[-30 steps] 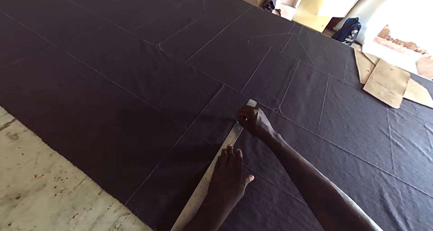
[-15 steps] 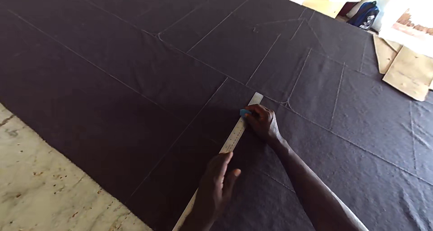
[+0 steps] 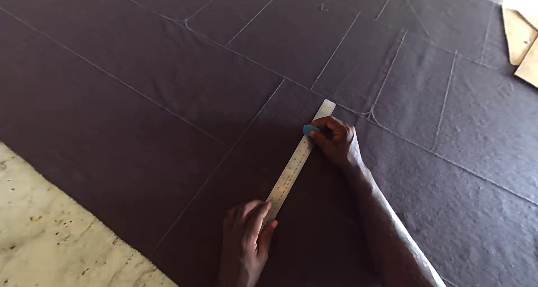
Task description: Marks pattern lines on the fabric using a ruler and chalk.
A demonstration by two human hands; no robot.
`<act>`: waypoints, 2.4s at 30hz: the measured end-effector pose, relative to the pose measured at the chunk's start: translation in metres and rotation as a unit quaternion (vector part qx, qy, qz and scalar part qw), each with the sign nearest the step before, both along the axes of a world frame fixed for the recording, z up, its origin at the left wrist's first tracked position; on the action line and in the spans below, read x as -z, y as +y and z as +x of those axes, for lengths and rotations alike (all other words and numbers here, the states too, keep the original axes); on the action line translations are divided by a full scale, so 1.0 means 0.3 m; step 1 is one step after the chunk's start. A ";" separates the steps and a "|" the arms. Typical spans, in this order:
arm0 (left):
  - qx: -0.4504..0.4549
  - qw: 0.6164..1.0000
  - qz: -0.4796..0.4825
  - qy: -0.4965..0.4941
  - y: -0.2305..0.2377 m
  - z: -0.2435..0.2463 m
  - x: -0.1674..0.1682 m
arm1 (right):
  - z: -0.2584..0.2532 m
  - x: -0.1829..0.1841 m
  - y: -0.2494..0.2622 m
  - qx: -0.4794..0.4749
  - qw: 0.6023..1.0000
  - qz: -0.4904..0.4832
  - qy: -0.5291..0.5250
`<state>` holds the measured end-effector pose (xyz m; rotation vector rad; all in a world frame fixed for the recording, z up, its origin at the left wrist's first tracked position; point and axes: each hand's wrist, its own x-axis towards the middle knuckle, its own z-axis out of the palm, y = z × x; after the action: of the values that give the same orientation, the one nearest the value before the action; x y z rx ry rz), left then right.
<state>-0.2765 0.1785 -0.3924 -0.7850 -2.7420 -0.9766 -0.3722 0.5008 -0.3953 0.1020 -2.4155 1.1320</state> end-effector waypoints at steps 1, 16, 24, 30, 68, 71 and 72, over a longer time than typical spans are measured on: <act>0.000 1.000 0.001 0.001 0.000 0.001 0.003 | 0.001 -0.001 0.001 -0.002 1.000 -0.001 0.000; 0.002 1.000 0.005 -0.002 -0.001 -0.001 0.008 | 0.001 -0.013 0.004 -0.019 0.999 -0.028 -0.003; 0.011 1.000 0.011 -0.012 -0.004 -0.005 0.002 | 0.002 -0.018 0.002 -0.013 0.999 -0.034 -0.007; 0.011 1.000 0.016 -0.014 -0.005 -0.006 0.003 | -0.001 -0.013 0.007 -0.022 0.999 -0.046 -0.005; -0.027 0.999 -0.012 -0.012 -0.005 0.015 -0.019 | 0.133 -0.147 0.007 0.044 0.995 -0.049 -0.081; -0.030 0.999 -0.020 -0.014 -0.002 0.015 -0.022 | 0.146 -0.099 0.010 0.065 0.993 -0.039 -0.087; -0.030 0.999 -0.020 -0.014 0.000 0.014 -0.022 | 0.149 -0.088 0.010 0.069 0.993 -0.049 -0.086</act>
<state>-0.2724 0.1785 -0.3856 -0.6957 -2.7987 -0.9304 -0.3274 0.5039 -0.3691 -0.1991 -2.4654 1.2359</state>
